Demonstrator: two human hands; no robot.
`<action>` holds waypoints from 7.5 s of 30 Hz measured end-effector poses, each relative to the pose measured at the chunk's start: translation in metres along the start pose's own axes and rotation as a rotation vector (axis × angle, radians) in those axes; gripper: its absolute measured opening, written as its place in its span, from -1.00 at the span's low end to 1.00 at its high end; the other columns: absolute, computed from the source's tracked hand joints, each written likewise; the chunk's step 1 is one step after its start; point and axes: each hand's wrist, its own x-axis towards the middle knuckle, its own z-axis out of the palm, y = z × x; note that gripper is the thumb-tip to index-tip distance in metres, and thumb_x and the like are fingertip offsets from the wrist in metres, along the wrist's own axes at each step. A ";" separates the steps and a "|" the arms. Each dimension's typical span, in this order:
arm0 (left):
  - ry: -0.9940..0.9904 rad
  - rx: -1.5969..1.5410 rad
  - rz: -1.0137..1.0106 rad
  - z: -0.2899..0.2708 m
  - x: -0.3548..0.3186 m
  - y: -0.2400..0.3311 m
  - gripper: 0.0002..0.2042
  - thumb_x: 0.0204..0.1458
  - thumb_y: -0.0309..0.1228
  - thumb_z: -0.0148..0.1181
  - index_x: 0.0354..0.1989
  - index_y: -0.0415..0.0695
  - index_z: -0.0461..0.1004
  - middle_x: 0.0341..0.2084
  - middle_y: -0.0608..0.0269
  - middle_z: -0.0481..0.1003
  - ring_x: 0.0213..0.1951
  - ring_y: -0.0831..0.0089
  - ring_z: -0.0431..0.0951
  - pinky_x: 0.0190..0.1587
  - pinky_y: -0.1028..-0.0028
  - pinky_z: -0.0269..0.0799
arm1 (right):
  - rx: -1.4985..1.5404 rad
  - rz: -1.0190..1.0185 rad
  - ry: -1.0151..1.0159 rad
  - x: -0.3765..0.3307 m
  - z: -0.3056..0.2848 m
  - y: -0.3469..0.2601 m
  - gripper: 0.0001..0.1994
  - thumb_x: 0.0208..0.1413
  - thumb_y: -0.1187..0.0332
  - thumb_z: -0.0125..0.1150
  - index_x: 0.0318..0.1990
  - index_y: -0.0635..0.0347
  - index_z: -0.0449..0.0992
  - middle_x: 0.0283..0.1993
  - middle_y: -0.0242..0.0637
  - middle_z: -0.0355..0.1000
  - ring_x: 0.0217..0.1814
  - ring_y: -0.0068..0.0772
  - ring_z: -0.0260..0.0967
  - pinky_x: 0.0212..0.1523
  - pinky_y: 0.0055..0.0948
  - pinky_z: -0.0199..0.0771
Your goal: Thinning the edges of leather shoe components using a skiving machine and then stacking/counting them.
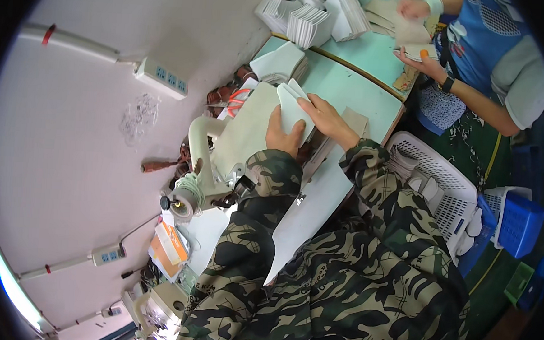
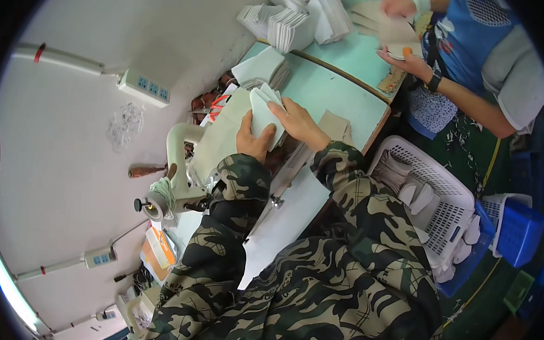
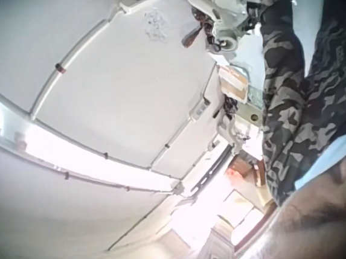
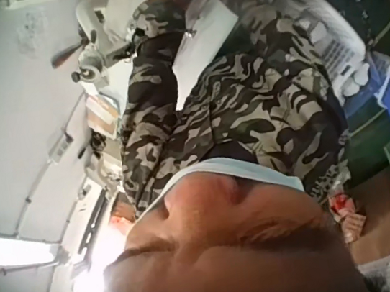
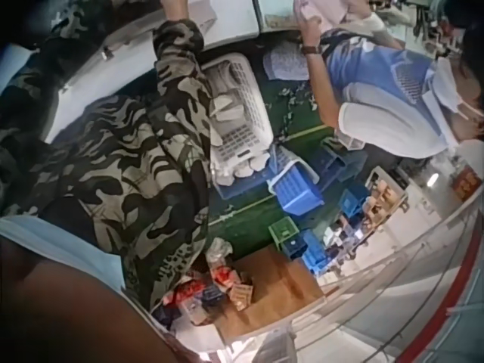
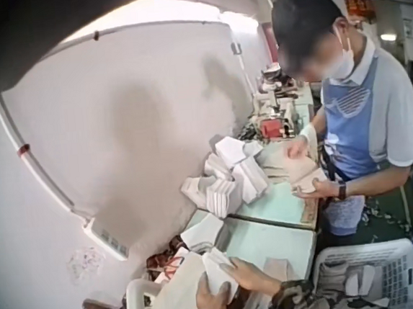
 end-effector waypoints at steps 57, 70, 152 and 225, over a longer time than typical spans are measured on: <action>0.465 -0.187 -0.268 -0.059 -0.057 -0.006 -0.43 -0.01 -0.26 0.25 0.17 -0.24 0.30 0.01 -0.11 0.42 0.06 0.12 0.44 0.13 0.32 0.32 | -0.520 -0.908 -0.284 -0.042 0.042 -0.068 0.13 -0.44 0.21 0.57 0.35 0.24 -0.04 0.22 0.05 0.18 0.22 0.14 0.19 0.21 -0.08 0.21; 0.222 -0.064 0.286 -0.165 -0.189 0.048 -0.47 0.03 -0.41 0.22 0.19 -0.31 0.28 -0.23 -0.04 0.56 -0.26 0.14 0.61 -0.14 0.29 0.52 | -0.028 -0.180 -0.700 -0.096 0.033 -0.117 0.09 -0.40 0.40 0.53 0.38 0.25 -0.03 0.21 -0.04 0.22 0.28 -0.11 0.21 0.24 -0.24 0.24; 0.999 -0.744 -0.520 -0.108 -0.521 -0.015 -0.35 -0.16 -0.29 0.42 0.13 -0.18 0.30 -0.01 0.04 0.42 0.03 0.25 0.45 0.05 0.31 0.37 | 0.088 0.469 -1.455 -0.304 0.252 -0.049 -0.42 -0.07 0.36 0.31 0.14 0.34 0.28 -0.02 -0.22 0.42 0.00 -0.38 0.40 0.02 -0.41 0.39; 0.086 -1.152 -0.731 -0.129 -0.359 0.017 -0.66 0.18 -0.46 0.05 0.11 -0.27 0.34 -0.16 0.13 0.52 -0.20 0.42 0.57 -0.17 0.51 0.50 | 0.355 -0.094 -0.646 -0.257 0.239 -0.053 -0.81 0.18 0.38 0.17 -0.16 0.33 0.50 -0.42 -0.33 0.48 -0.39 -0.63 0.42 -0.31 -0.61 0.45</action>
